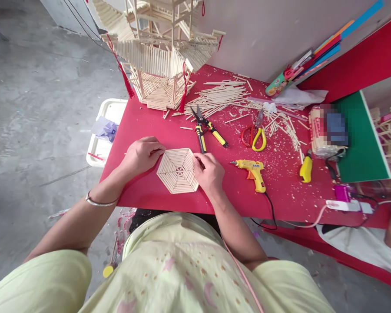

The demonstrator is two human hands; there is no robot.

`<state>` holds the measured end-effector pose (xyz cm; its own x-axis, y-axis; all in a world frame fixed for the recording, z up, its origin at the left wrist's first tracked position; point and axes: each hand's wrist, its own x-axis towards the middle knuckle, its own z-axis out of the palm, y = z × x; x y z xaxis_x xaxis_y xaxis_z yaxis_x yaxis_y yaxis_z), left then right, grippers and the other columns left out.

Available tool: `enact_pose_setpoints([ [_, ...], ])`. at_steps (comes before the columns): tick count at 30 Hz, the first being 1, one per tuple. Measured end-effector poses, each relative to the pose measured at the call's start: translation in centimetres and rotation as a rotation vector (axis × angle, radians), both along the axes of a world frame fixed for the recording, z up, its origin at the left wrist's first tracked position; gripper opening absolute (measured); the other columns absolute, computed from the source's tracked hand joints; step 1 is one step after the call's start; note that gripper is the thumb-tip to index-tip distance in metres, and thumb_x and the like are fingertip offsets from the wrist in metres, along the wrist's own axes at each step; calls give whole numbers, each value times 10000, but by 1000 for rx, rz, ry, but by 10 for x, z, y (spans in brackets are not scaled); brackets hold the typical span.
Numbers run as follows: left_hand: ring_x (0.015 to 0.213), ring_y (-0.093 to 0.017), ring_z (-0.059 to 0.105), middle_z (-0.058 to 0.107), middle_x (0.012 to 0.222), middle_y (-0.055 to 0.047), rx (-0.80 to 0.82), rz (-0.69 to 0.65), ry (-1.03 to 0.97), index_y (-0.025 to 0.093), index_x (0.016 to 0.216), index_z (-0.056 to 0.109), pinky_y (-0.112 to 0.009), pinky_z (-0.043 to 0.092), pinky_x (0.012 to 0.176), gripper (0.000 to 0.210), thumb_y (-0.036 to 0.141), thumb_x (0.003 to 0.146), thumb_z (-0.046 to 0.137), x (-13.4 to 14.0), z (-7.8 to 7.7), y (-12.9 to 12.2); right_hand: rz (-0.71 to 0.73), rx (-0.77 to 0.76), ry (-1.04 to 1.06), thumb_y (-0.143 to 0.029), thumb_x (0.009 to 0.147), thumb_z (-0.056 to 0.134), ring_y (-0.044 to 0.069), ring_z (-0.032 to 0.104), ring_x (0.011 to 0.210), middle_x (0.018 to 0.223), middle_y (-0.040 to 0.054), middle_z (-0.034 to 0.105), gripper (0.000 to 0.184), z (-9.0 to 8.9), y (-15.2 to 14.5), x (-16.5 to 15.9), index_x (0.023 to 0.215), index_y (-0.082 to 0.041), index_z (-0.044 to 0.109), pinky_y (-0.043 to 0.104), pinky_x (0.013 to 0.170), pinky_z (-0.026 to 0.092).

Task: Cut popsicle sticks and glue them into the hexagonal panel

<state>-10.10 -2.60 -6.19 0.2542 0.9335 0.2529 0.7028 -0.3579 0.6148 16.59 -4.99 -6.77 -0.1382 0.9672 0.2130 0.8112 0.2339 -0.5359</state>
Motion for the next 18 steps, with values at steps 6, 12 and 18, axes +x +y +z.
enact_pose_setpoints([
  [6, 851, -192, 702, 769, 1002, -77, 9, 77, -38, 197, 960, 807, -300, 531, 765, 261, 289, 972, 563, 0, 5, -2, -36, 89, -64, -501, 1090, 471, 227, 702, 981, 1113, 110, 749, 440, 23, 6, 14, 1350, -236, 707, 348, 871, 531],
  [12, 769, -153, 670, 759, 946, -60, 22, 204, -310, 190, 926, 811, -274, 514, 690, 187, 301, 902, 662, 13, 24, 4, 8, -111, -407, -584, 920, 695, 439, 582, 1312, 1428, 301, 605, 844, 53, 68, 22, 1555, -69, 487, 588, 1082, 470],
  [18, 570, -106, 575, 670, 663, -11, -240, 263, -893, 175, 853, 801, -242, 446, 543, 206, 341, 737, 843, 43, 54, 12, -34, -337, -401, -420, 717, 836, 473, 549, 1360, 1426, 343, 589, 861, 59, 112, 8, 1440, -45, 556, 573, 1102, 447],
])
